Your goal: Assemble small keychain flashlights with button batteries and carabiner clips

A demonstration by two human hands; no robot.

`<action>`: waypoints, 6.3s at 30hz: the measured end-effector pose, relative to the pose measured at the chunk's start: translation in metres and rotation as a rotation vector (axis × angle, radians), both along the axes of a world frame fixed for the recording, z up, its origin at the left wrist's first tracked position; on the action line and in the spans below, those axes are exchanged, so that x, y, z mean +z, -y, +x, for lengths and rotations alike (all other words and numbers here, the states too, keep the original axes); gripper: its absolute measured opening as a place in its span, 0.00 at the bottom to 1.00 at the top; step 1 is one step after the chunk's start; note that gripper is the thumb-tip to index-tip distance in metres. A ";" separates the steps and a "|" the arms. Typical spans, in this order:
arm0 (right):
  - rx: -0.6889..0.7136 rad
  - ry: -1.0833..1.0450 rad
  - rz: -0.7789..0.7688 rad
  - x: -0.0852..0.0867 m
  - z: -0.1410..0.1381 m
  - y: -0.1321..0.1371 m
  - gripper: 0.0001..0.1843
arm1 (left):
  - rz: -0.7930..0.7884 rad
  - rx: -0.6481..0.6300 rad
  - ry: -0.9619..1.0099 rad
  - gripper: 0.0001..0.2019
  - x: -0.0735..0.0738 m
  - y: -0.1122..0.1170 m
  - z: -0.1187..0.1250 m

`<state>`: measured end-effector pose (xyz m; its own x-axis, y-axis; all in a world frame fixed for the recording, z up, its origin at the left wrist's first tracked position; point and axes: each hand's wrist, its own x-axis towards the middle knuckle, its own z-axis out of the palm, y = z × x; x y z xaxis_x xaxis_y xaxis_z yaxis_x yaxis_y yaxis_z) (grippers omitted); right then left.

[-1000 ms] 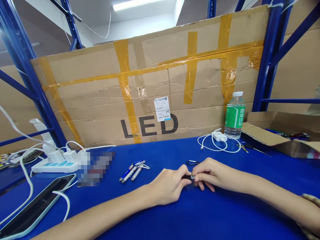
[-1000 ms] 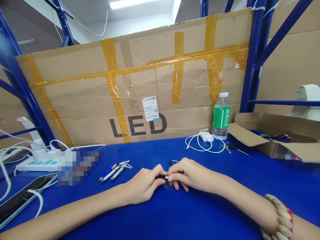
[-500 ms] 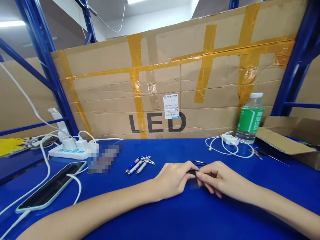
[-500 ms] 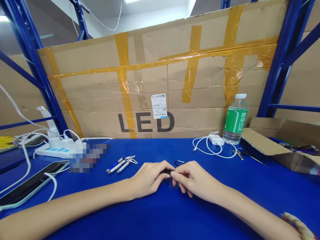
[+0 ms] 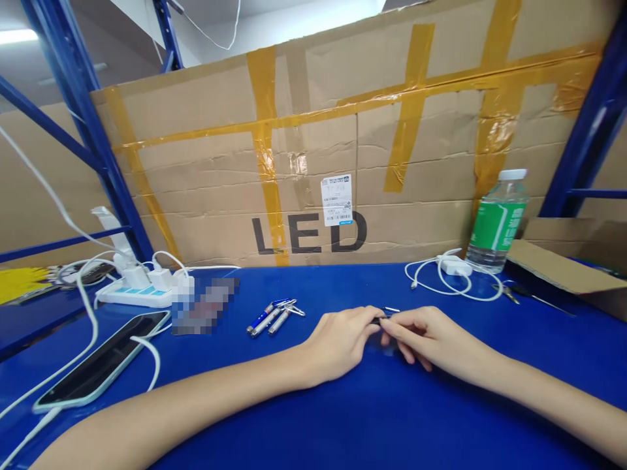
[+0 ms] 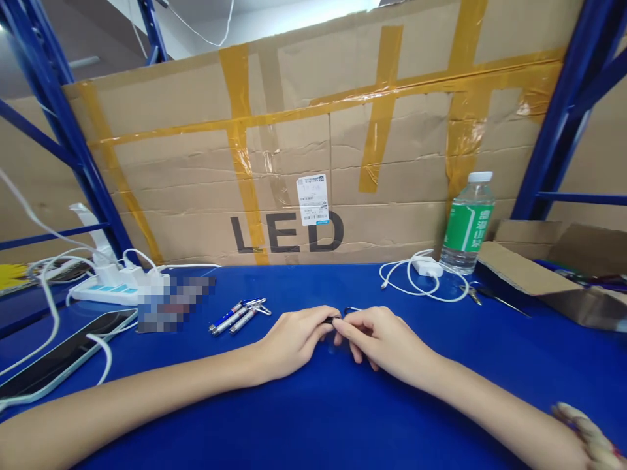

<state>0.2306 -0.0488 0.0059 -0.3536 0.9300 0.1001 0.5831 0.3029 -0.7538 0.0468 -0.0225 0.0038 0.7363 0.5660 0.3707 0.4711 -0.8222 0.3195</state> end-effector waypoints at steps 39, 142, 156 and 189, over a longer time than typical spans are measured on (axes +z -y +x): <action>-0.010 0.387 0.246 -0.004 0.015 -0.009 0.11 | -0.095 0.110 -0.013 0.11 -0.002 -0.002 0.001; -0.074 -0.177 0.374 0.006 0.005 -0.003 0.19 | -0.074 -0.020 -0.084 0.11 0.003 0.000 -0.004; -0.021 -0.219 0.301 0.004 0.005 -0.004 0.15 | -0.096 -0.059 -0.060 0.08 0.005 0.003 -0.007; -0.026 0.001 -0.114 -0.002 -0.003 -0.002 0.24 | -0.004 -0.024 -0.096 0.09 -0.002 -0.004 -0.003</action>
